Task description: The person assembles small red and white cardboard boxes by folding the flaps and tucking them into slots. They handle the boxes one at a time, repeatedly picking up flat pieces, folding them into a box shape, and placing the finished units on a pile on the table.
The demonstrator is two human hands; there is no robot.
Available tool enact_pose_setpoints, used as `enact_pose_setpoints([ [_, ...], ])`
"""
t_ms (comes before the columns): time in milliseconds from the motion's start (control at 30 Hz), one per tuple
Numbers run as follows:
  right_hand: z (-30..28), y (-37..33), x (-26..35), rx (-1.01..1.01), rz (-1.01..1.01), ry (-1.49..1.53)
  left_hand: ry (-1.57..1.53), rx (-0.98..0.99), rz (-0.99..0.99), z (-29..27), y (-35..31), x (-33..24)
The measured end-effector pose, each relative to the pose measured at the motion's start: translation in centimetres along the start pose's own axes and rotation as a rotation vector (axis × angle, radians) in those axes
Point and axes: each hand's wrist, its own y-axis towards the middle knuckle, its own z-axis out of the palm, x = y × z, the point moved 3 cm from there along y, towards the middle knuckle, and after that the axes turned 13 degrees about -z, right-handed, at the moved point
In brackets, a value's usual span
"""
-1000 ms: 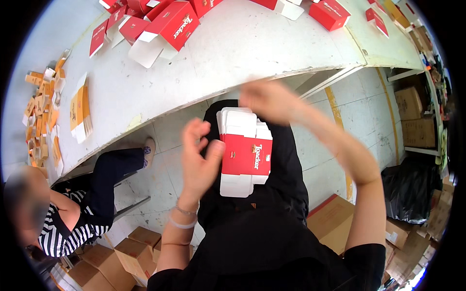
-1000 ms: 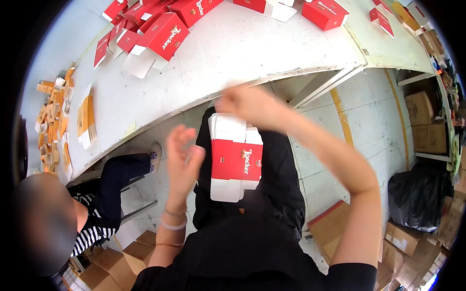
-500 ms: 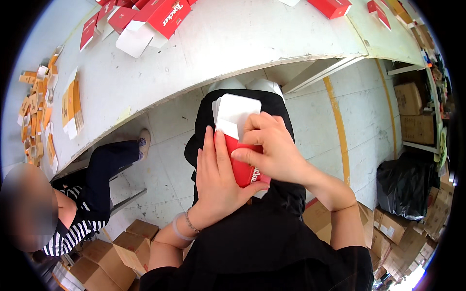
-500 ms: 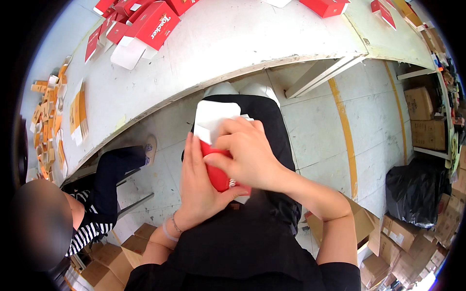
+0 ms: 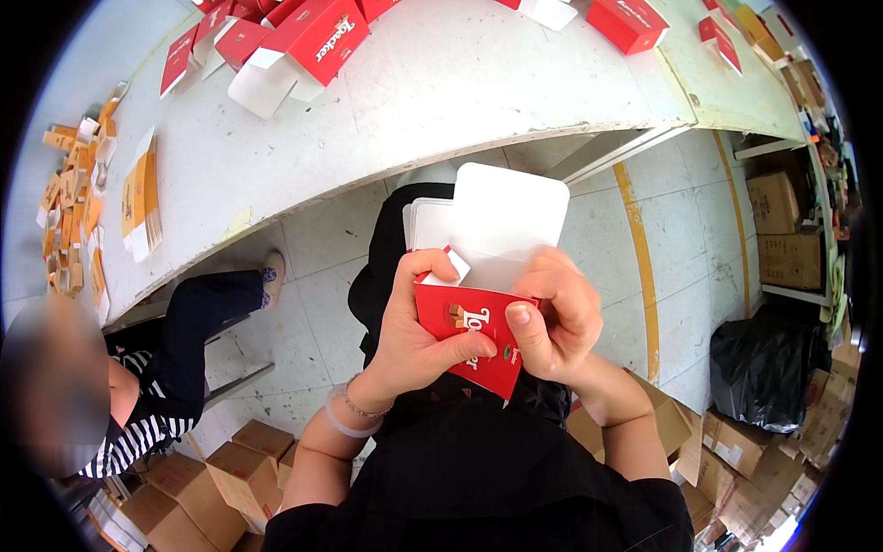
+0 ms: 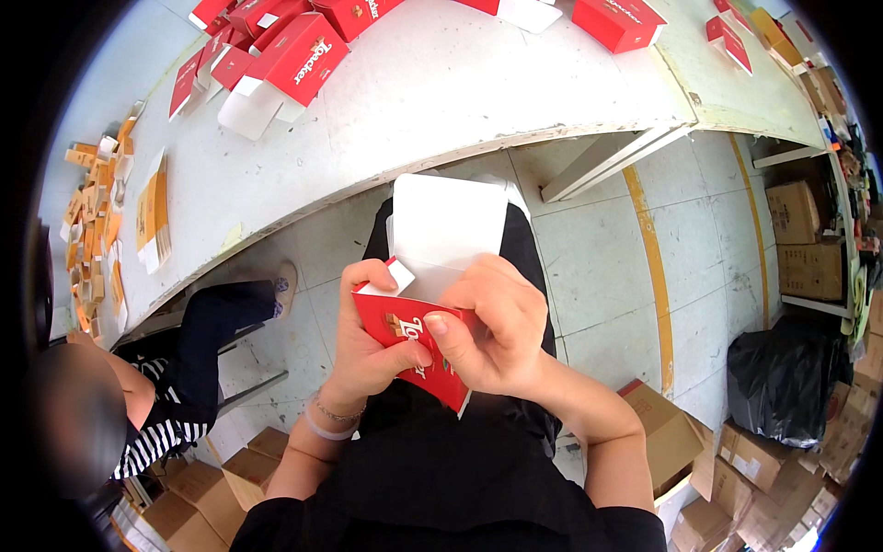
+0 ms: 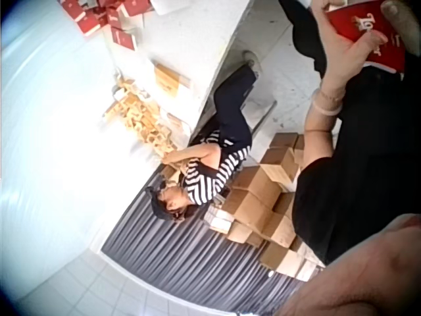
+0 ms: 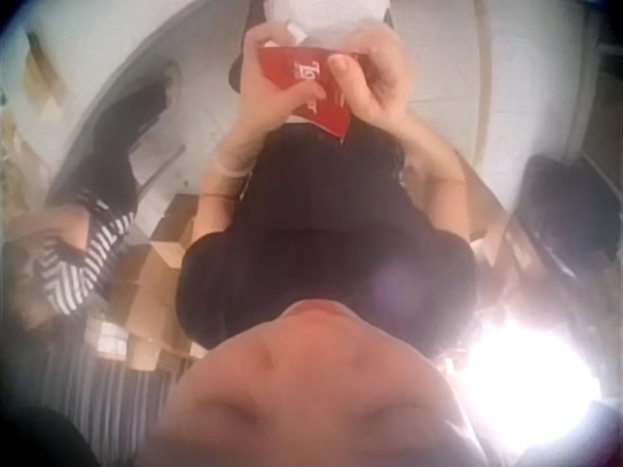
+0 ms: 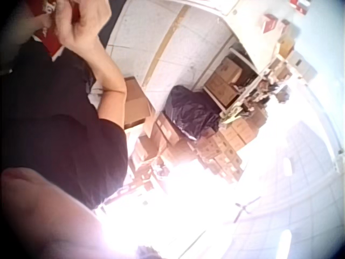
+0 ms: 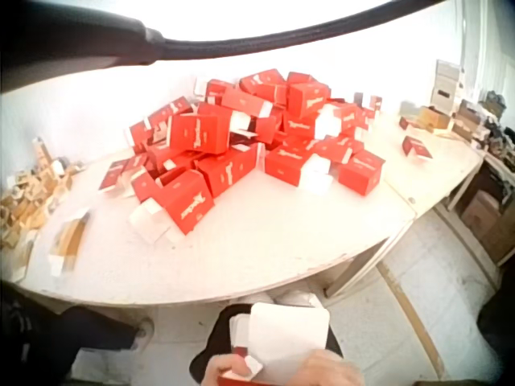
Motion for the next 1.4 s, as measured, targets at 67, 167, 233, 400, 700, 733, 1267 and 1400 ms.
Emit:
enact_pose_setpoints([
  [67,-0.3,1.4,0.2,-0.291,0.059,0.051,0.202,-0.103,0.098,-0.1,0.2,-0.4],
  [167,-0.7,4.0,-1.1,-0.617,0.314,0.361,0.586,-0.153,0.372,-1.3,0.7,-1.3],
  [233,-1.4,2.8,-2.8,-0.282,0.682,1.0,0.689,-0.138,0.351,-1.6,0.4,-2.0],
  [400,-0.8,3.1,-1.0,0.106,0.341,0.391,0.643,-0.251,0.16,-2.2,0.3,-2.0],
  [700,0.1,2.5,-0.9,0.379,0.038,0.145,0.423,-0.297,0.022,-2.2,0.1,-1.2],
  [733,0.3,2.4,-0.9,0.378,0.022,0.195,0.333,-0.317,0.0,-1.9,0.2,-1.3],
  [1267,6.4,-4.6,-8.0,0.571,0.321,-0.537,1.579,-0.229,0.715,-3.3,9.4,-15.4],
  [1400,3.8,-2.5,-5.8,0.373,0.451,-0.224,1.479,-0.317,0.263,-1.0,1.2,-6.0],
])
